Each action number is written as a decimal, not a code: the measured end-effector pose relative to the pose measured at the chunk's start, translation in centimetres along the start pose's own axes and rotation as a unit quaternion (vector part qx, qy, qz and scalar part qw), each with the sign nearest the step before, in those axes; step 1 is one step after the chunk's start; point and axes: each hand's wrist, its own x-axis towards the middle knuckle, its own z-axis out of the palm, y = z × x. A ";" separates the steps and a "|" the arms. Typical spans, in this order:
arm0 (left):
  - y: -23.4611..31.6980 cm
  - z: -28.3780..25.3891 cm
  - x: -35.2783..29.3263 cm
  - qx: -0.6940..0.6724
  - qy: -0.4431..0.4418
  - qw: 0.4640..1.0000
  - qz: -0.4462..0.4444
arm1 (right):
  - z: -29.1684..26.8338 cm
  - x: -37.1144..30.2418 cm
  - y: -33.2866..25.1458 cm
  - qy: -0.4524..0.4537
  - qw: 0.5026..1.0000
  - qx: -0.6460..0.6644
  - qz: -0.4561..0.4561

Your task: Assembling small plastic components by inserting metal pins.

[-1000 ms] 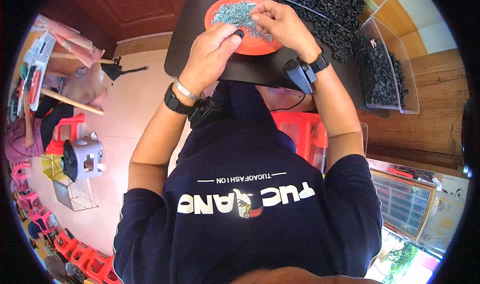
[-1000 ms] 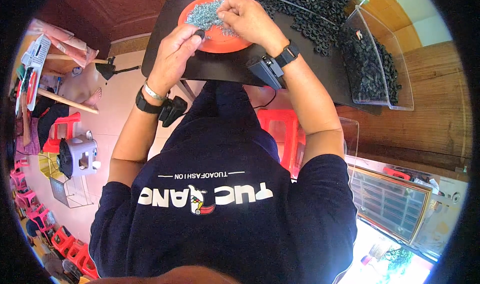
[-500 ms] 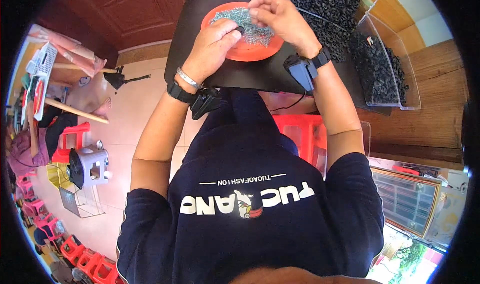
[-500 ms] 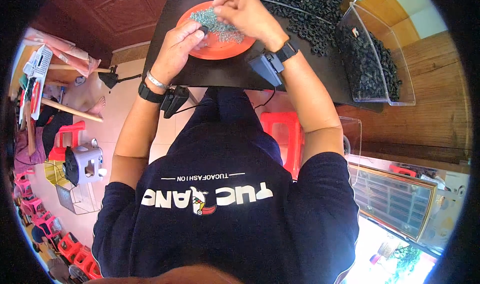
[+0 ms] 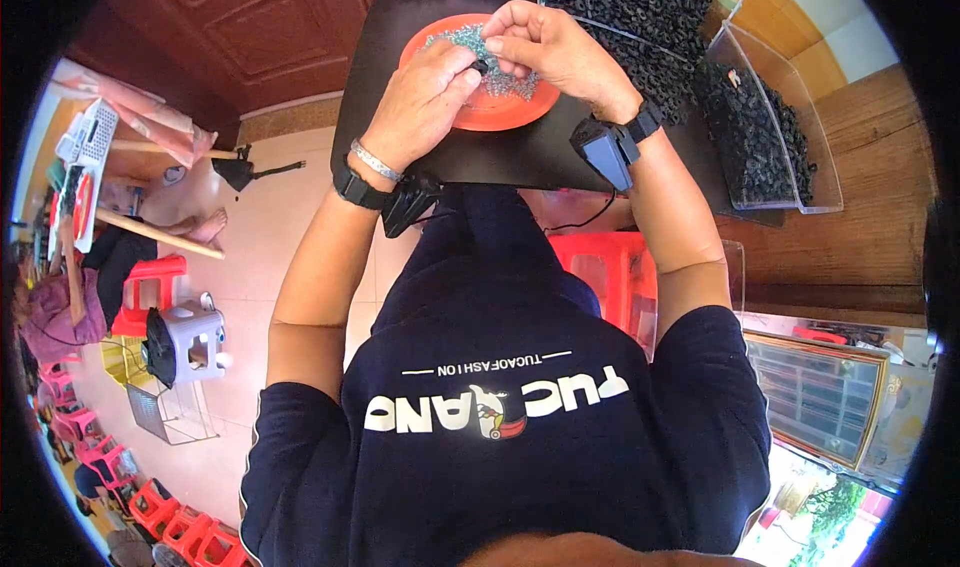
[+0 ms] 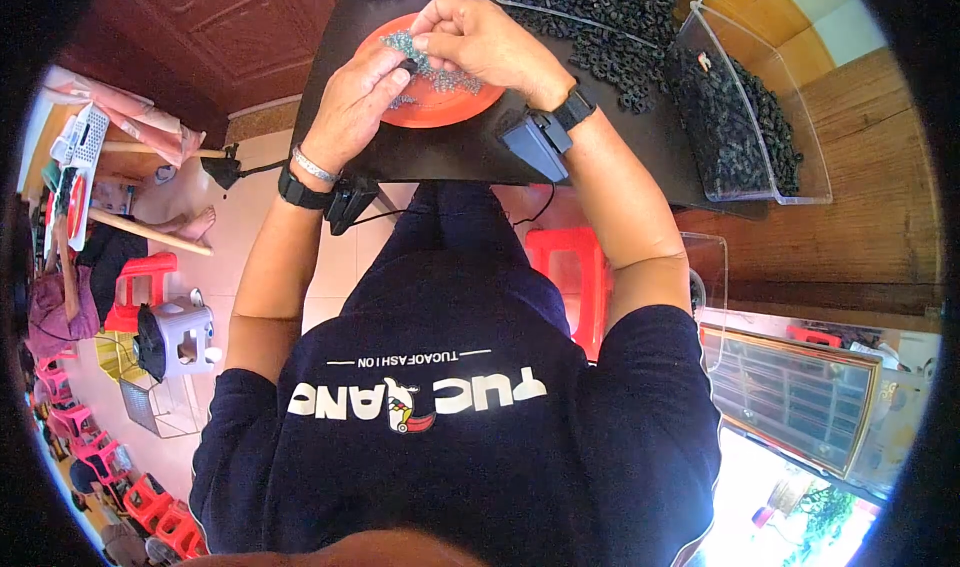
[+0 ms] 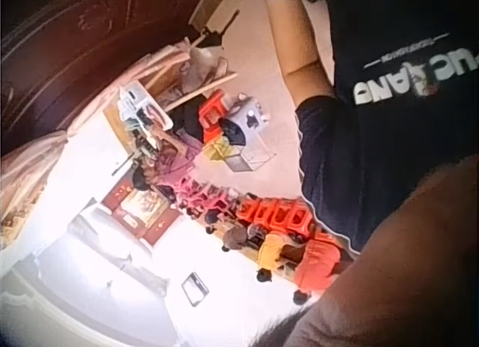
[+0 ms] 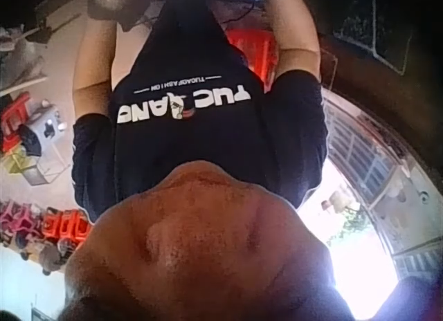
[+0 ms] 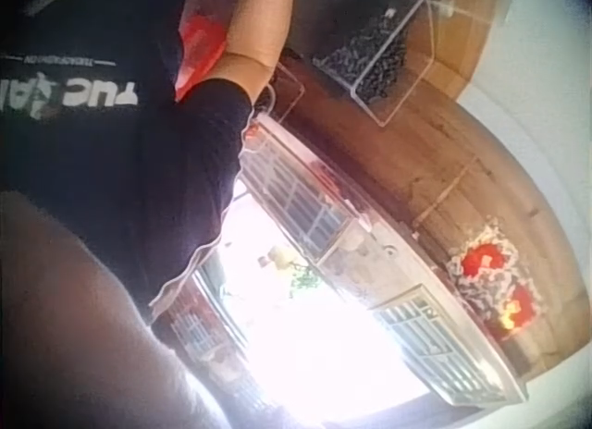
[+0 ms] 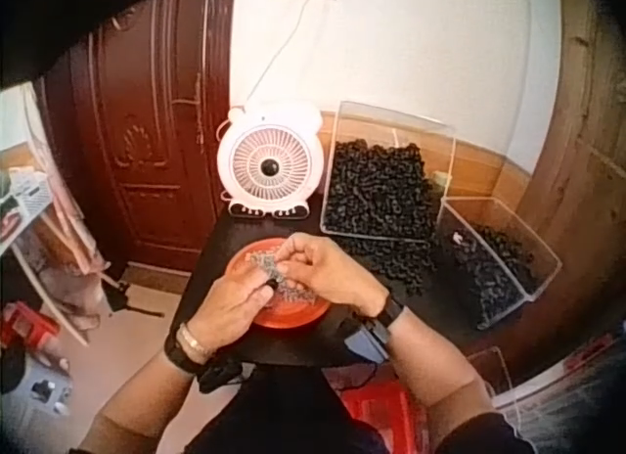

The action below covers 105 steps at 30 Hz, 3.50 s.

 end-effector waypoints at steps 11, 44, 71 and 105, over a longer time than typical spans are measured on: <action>1.2 -0.4 -0.9 0.052 -0.015 0.998 0.027 | 1.2 -0.8 -1.2 0.001 0.995 -0.089 -0.036; 0.1 0.3 -8.4 -0.379 0.052 0.905 -0.186 | -10.5 -9.3 5.9 0.238 0.895 -0.359 0.119; 0.4 0.8 -8.2 -0.389 0.029 0.900 -0.191 | -5.1 -6.4 1.7 0.107 0.990 0.012 0.092; 2.8 0.3 -7.9 -0.165 0.025 0.984 -0.059 | 6.2 -4.6 -4.2 -0.020 0.971 -0.209 -0.110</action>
